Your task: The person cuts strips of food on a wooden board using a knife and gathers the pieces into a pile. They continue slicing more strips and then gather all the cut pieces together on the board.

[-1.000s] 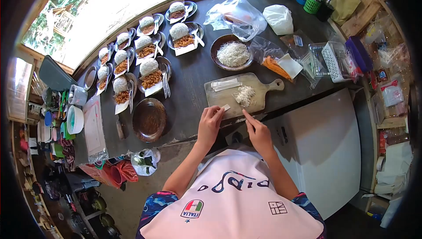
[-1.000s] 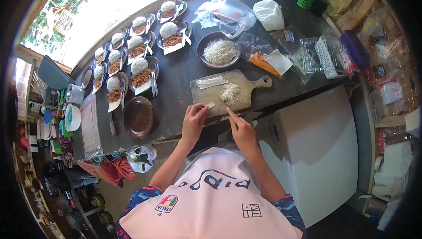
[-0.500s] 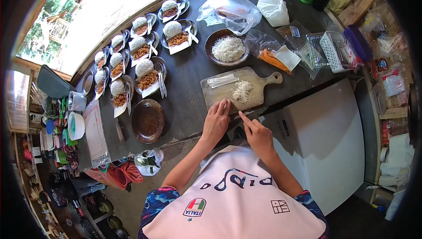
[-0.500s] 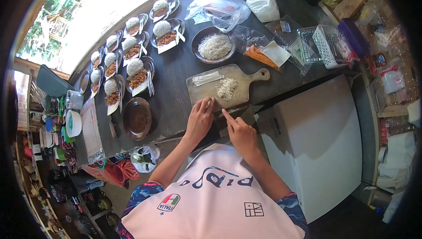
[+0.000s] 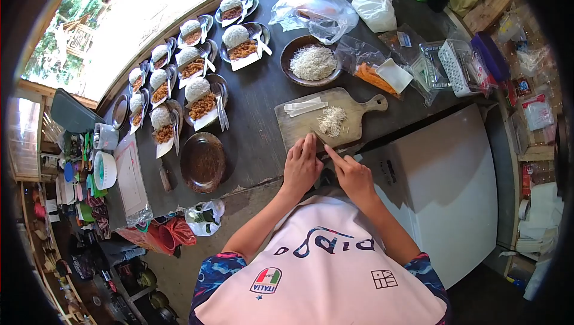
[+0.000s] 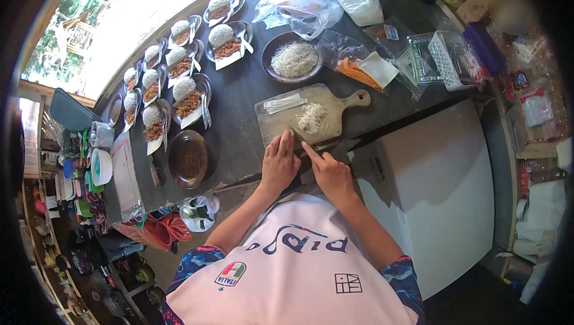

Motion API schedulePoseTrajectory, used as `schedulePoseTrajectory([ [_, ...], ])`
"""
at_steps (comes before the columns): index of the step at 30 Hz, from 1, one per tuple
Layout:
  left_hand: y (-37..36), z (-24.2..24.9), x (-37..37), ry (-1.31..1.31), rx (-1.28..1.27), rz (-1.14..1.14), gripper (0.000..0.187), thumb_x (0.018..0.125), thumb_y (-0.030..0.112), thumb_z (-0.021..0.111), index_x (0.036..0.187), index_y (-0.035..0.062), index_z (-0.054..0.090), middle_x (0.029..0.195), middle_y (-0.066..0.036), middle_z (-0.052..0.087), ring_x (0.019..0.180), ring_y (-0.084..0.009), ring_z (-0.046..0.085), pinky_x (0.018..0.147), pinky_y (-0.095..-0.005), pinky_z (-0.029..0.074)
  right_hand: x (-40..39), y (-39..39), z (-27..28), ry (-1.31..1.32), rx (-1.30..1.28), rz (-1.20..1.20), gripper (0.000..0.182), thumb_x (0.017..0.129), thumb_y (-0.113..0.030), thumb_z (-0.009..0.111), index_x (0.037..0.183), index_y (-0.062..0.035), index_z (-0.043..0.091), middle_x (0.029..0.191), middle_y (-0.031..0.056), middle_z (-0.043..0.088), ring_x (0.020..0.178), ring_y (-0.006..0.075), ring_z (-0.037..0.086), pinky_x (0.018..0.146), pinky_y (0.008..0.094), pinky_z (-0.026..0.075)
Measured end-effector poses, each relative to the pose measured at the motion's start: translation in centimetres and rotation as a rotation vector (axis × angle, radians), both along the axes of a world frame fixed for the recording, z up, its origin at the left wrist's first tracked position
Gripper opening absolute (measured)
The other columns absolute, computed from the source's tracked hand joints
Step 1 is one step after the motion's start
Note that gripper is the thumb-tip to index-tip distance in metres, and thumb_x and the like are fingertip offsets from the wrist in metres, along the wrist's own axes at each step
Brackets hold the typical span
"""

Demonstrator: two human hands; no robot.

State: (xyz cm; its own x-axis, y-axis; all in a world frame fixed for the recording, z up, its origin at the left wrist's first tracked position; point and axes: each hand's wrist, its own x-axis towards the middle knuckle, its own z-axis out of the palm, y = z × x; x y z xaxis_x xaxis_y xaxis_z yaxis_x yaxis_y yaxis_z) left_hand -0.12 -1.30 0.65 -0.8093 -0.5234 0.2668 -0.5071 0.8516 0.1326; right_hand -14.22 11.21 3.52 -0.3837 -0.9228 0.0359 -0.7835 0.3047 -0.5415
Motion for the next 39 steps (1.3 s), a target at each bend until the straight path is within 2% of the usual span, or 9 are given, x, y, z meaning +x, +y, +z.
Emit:
schedulePoseTrajectory([
  [4, 0.0, -0.2, 0.1, -0.005, -0.008, 0.001, 0.073, 0.087, 0.024, 0.065, 0.151, -0.0079, 0.049, 0.154, -0.015, 0.046, 0.14, -0.0289, 0.044, 0.114, -0.0397, 0.041, -0.1, -0.5, 0.5, -0.018, -0.056, -0.013, 0.057, 0.102, -0.019, 0.064, 0.155, -0.0383, 0.055, 0.079, 0.0109, 0.061, 0.068, 0.036, 0.07, 0.063, 0.049, 0.06],
  [7, 0.1, -0.4, 0.1, 0.018, 0.005, -0.008, 0.073, 0.087, 0.024, 0.066, 0.151, -0.008, 0.049, 0.154, -0.015, 0.046, 0.14, -0.0295, 0.045, 0.114, -0.0399, 0.041, 0.2, 1.1, 1.3, -0.025, 0.041, -0.027, 0.057, 0.102, -0.02, 0.063, 0.155, -0.0383, 0.055, 0.079, 0.011, 0.062, 0.068, 0.0372, 0.07, 0.063, 0.0493, 0.059],
  [13, 0.5, -0.8, 0.0, 0.055, 0.06, 0.008, 0.073, 0.086, 0.019, 0.067, 0.151, -0.0084, 0.049, 0.157, -0.017, 0.044, 0.142, -0.034, 0.044, 0.115, -0.0458, 0.042, -0.1, -0.4, 0.6, -0.043, -0.034, -0.021, 0.054, 0.105, -0.021, 0.06, 0.155, -0.0395, 0.054, 0.079, 0.0114, 0.063, 0.068, 0.0367, 0.07, 0.062, 0.0501, 0.059],
  [19, 0.6, -1.6, -0.1, 0.059, 0.022, 0.021, 0.073, 0.086, 0.019, 0.067, 0.151, -0.0081, 0.049, 0.157, -0.018, 0.044, 0.142, -0.0335, 0.044, 0.115, -0.0447, 0.04, 0.4, 1.0, 2.0, -0.064, 0.108, -0.05, 0.052, 0.106, -0.022, 0.058, 0.155, -0.0399, 0.055, 0.08, 0.0122, 0.063, 0.069, 0.0379, 0.07, 0.064, 0.0506, 0.059],
  [22, 0.9, -1.7, -0.3, 0.075, 0.052, 0.044, 0.073, 0.086, 0.019, 0.066, 0.151, -0.0078, 0.049, 0.157, -0.017, 0.044, 0.142, -0.033, 0.044, 0.116, -0.0446, 0.04, 0.2, -0.1, 0.7, -0.022, -0.01, -0.043, 0.052, 0.106, -0.023, 0.058, 0.155, -0.041, 0.054, 0.08, 0.0122, 0.063, 0.069, 0.0377, 0.07, 0.064, 0.0507, 0.059],
  [28, 0.8, -1.7, -0.2, 0.08, 0.04, 0.042, 0.075, 0.086, 0.02, 0.065, 0.153, -0.0071, 0.046, 0.156, -0.017, 0.044, 0.142, -0.0328, 0.045, 0.116, -0.0444, 0.039, 0.6, 0.6, 1.5, -0.041, 0.07, -0.066, 0.051, 0.106, -0.025, 0.057, 0.155, -0.0416, 0.054, 0.081, 0.0118, 0.064, 0.07, 0.0373, 0.071, 0.064, 0.0501, 0.06],
  [34, 1.1, -1.0, -0.4, 0.092, 0.111, 0.062, 0.075, 0.086, 0.017, 0.066, 0.153, -0.0073, 0.045, 0.155, -0.019, 0.045, 0.141, -0.0357, 0.045, 0.117, -0.0448, 0.039, 0.7, -0.5, 0.3, -0.019, -0.059, -0.071, 0.052, 0.106, -0.025, 0.058, 0.155, -0.0429, 0.054, 0.08, 0.0114, 0.063, 0.07, 0.0363, 0.071, 0.062, 0.0496, 0.059],
  [37, 1.0, -1.3, -0.4, 0.102, 0.104, 0.061, 0.076, 0.086, 0.017, 0.067, 0.154, -0.0077, 0.045, 0.155, -0.02, 0.045, 0.14, -0.0366, 0.045, 0.117, -0.0453, 0.039, 1.1, 0.6, 1.3, -0.027, 0.064, -0.085, 0.052, 0.106, -0.024, 0.058, 0.155, -0.0428, 0.054, 0.079, 0.0109, 0.063, 0.069, 0.036, 0.071, 0.062, 0.0492, 0.059],
  [39, 0.9, -1.4, -0.4, 0.118, 0.114, 0.065, 0.076, 0.085, 0.016, 0.067, 0.154, -0.0077, 0.044, 0.155, -0.02, 0.045, 0.141, -0.0368, 0.045, 0.117, -0.0457, 0.039, 1.0, 0.3, 0.7, 0.004, 0.026, -0.084, 0.052, 0.106, -0.025, 0.058, 0.155, -0.043, 0.054, 0.079, 0.0104, 0.063, 0.068, 0.0358, 0.07, 0.061, 0.049, 0.059],
])
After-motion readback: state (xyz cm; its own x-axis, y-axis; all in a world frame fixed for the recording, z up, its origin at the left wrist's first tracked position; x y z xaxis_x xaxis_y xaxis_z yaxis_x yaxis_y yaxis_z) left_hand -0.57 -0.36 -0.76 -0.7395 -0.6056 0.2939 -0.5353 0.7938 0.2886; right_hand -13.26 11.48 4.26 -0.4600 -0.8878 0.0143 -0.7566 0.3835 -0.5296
